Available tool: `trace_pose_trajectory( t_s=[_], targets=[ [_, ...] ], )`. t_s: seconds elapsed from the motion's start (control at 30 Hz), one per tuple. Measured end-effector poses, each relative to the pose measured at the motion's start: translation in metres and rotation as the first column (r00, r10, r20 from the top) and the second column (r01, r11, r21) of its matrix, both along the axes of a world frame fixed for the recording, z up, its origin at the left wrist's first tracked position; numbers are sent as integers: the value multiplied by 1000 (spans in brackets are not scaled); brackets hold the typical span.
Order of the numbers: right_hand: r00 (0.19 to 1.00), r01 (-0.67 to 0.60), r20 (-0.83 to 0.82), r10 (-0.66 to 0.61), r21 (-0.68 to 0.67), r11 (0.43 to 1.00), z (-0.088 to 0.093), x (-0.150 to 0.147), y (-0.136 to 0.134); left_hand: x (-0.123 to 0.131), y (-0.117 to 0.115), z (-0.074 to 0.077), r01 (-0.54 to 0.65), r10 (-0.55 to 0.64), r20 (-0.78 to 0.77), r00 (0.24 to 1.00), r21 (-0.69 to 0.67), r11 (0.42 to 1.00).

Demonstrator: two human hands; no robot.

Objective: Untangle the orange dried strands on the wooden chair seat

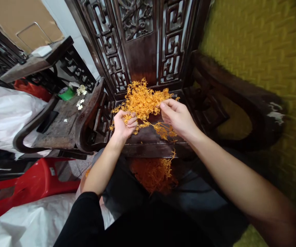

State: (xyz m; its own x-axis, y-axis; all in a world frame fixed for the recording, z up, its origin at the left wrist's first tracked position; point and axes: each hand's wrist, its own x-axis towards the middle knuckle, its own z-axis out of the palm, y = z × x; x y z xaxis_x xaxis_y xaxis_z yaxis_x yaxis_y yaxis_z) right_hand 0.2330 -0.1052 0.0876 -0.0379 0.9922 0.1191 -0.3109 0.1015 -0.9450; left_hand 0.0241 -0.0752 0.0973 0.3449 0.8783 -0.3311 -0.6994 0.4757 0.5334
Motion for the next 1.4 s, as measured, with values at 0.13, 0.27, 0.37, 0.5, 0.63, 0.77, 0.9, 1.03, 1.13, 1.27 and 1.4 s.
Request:
trace_pose_trajectory(
  t_s=[0.13,0.27,0.37,0.5,0.63,0.77,0.9,1.03,1.13,1.27,1.4],
  targets=[
    [998,-1,-58,-1,-24,1000,7,5,3,-2,1,-2,134,-131,-46,990,58,989],
    [994,-35,-101,29,-51,998,18,15,5,5,-3,-1,226,-145,-384,912,175,958],
    [991,-76,-115,69,-57,995,25,19,3,17,-15,-3,373,-31,-742,669,299,878],
    [992,-56,-113,59,33,998,26,12,-4,39,-36,-13,629,347,-905,246,421,653],
    [997,-41,-55,51,164,986,19,4,-6,54,-42,-26,748,682,-731,27,468,471],
    [987,-115,124,98,145,983,7,7,-5,49,-33,-24,723,638,-763,107,500,477],
    [908,-114,408,98,15,993,-2,9,-6,36,-30,-14,570,516,-805,292,580,582],
    [850,-23,526,-38,109,994,5,8,-12,38,-36,-7,277,474,-746,467,633,723],
    [802,-33,593,-77,173,984,16,6,-17,45,-33,-6,15,447,-651,614,575,818],
    [758,12,639,-128,183,983,22,9,-20,31,-8,2,-214,483,-540,689,485,848],
    [771,190,587,-248,160,969,17,24,-13,-11,20,20,-470,616,-461,638,400,786]
  ],
)
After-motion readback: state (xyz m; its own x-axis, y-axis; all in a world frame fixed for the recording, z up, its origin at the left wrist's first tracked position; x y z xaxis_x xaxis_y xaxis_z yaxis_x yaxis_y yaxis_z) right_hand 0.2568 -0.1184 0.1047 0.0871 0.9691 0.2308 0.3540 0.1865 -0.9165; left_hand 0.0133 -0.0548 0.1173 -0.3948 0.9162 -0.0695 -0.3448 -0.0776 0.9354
